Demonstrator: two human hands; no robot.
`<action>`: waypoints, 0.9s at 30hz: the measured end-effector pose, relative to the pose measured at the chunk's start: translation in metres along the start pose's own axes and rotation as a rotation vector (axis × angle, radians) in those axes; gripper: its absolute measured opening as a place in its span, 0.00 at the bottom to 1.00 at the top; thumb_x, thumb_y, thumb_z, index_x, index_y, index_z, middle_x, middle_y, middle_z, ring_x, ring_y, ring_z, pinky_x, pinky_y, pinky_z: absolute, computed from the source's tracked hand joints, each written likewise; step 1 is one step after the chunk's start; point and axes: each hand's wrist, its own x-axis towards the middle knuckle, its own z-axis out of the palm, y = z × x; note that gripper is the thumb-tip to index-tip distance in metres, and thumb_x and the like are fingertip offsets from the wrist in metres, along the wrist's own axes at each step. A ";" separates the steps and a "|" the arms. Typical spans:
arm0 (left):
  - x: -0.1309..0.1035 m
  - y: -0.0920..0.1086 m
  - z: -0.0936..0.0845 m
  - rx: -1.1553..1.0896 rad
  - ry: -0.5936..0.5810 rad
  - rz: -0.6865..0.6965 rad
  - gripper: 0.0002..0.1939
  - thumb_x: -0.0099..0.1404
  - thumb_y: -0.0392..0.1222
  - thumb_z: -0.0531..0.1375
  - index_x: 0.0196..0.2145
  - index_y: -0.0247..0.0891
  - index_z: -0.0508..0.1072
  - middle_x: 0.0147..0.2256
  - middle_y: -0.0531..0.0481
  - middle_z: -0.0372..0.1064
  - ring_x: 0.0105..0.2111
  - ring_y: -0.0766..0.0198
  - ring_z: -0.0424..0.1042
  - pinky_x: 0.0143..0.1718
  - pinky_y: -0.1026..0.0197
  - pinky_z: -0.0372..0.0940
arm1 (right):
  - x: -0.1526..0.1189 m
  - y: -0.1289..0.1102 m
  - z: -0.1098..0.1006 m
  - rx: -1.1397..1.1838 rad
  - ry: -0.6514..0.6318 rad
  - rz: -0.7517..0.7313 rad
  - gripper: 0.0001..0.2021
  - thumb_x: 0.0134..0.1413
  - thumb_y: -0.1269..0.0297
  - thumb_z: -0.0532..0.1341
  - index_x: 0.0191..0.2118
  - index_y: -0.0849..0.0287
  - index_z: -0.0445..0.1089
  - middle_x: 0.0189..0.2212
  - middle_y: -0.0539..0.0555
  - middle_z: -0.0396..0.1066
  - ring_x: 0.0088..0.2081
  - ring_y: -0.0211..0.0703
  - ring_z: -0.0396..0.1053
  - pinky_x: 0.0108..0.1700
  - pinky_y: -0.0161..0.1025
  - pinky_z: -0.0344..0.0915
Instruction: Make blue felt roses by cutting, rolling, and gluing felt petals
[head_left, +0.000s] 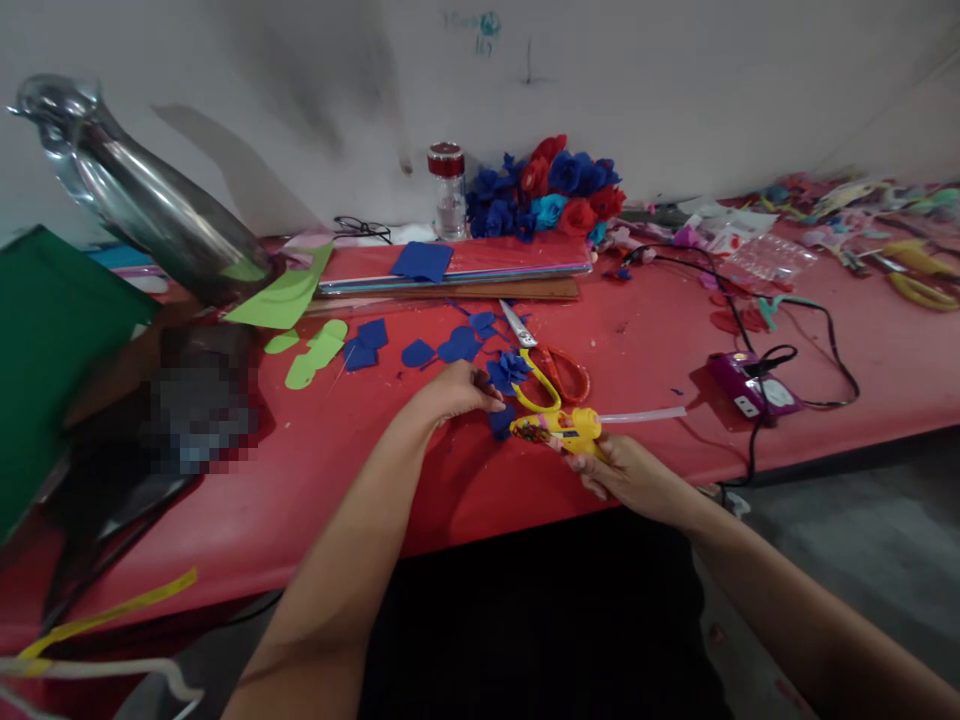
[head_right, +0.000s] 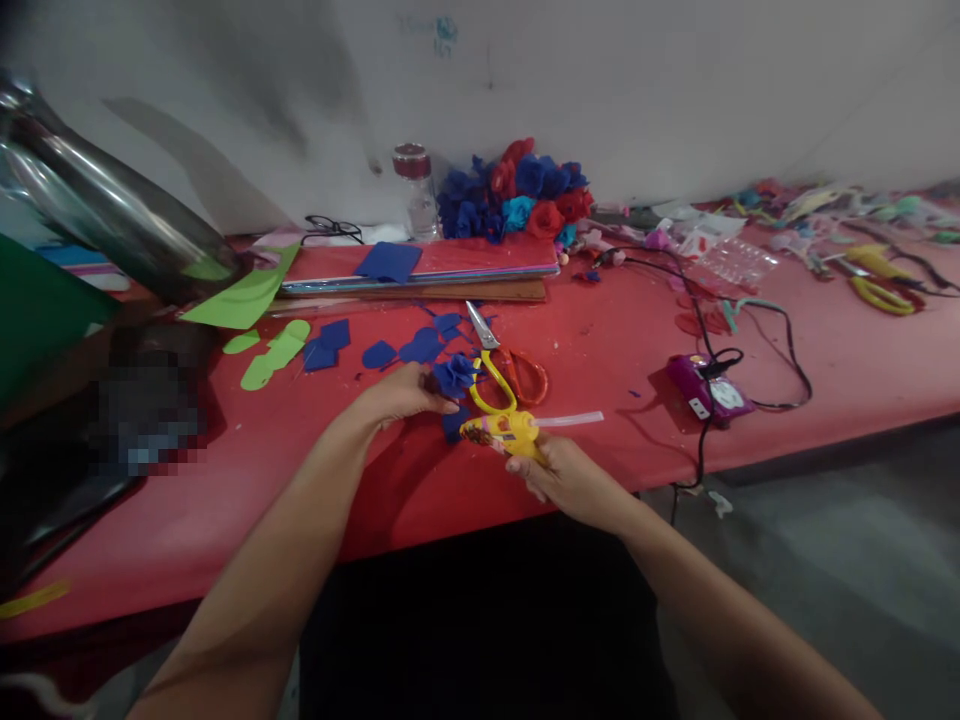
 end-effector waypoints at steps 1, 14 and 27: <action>0.000 -0.001 -0.001 0.009 0.002 0.016 0.13 0.30 0.28 0.71 0.12 0.38 0.72 0.16 0.50 0.70 0.19 0.61 0.69 0.27 0.58 0.65 | 0.000 -0.001 0.000 0.005 0.005 0.004 0.23 0.52 0.42 0.55 0.18 0.54 0.56 0.13 0.46 0.57 0.17 0.35 0.55 0.22 0.34 0.55; -0.001 0.005 -0.001 0.181 -0.051 -0.032 0.11 0.32 0.27 0.69 0.12 0.38 0.73 0.17 0.48 0.71 0.20 0.58 0.69 0.29 0.56 0.63 | 0.001 0.001 0.001 0.010 -0.017 0.000 0.23 0.52 0.44 0.56 0.17 0.54 0.55 0.13 0.45 0.54 0.17 0.35 0.53 0.22 0.35 0.53; 0.001 0.008 -0.005 0.340 -0.150 -0.070 0.07 0.40 0.31 0.67 0.18 0.37 0.73 0.19 0.56 0.69 0.24 0.64 0.67 0.31 0.61 0.59 | -0.001 0.011 -0.006 -0.078 0.021 0.059 0.22 0.54 0.44 0.52 0.19 0.55 0.57 0.14 0.46 0.57 0.18 0.34 0.55 0.24 0.35 0.54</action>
